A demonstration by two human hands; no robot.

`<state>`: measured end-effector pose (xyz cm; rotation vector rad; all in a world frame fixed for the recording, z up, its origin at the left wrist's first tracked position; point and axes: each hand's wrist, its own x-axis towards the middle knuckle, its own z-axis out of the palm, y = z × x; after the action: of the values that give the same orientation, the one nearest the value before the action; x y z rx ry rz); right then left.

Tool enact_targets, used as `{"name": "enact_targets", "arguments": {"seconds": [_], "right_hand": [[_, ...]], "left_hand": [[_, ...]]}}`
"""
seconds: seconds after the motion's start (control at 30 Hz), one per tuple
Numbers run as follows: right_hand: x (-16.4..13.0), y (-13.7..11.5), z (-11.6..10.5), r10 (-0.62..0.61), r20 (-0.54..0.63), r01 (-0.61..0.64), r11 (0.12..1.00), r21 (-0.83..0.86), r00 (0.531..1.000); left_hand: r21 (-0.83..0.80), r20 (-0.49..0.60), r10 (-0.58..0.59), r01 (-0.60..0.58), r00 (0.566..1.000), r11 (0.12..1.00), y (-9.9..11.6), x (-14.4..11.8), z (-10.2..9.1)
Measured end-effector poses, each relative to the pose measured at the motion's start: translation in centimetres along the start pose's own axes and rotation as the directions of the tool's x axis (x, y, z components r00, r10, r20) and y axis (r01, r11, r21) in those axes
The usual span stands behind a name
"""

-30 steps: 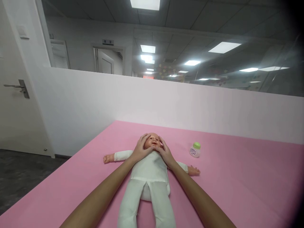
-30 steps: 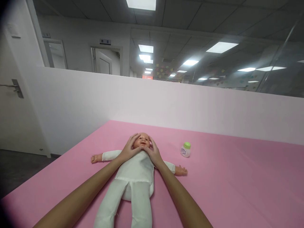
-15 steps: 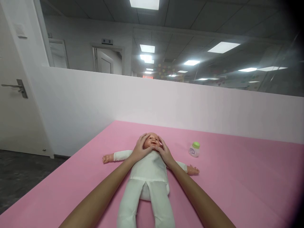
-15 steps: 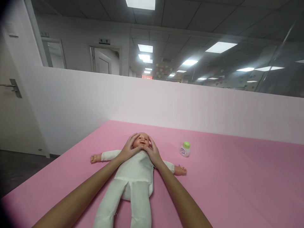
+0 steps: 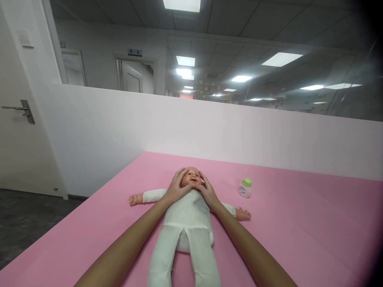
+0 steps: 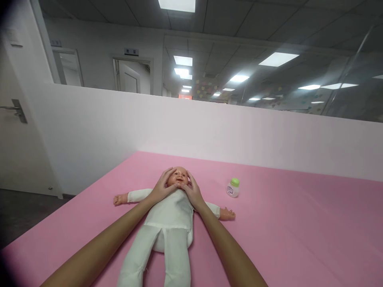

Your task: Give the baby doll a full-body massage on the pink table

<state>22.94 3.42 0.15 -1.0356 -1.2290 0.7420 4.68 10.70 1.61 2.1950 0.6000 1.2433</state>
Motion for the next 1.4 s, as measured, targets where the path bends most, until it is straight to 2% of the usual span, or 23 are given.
{"name": "enact_targets", "arguments": {"seconds": [1.4], "right_hand": [[-0.07,-0.11,-0.02,0.006,-0.003,-0.006,1.0,0.0,1.0]], "left_hand": [[-0.028,-0.006,-0.002,0.002,1.0,1.0,-0.13,0.02,0.0]]}}
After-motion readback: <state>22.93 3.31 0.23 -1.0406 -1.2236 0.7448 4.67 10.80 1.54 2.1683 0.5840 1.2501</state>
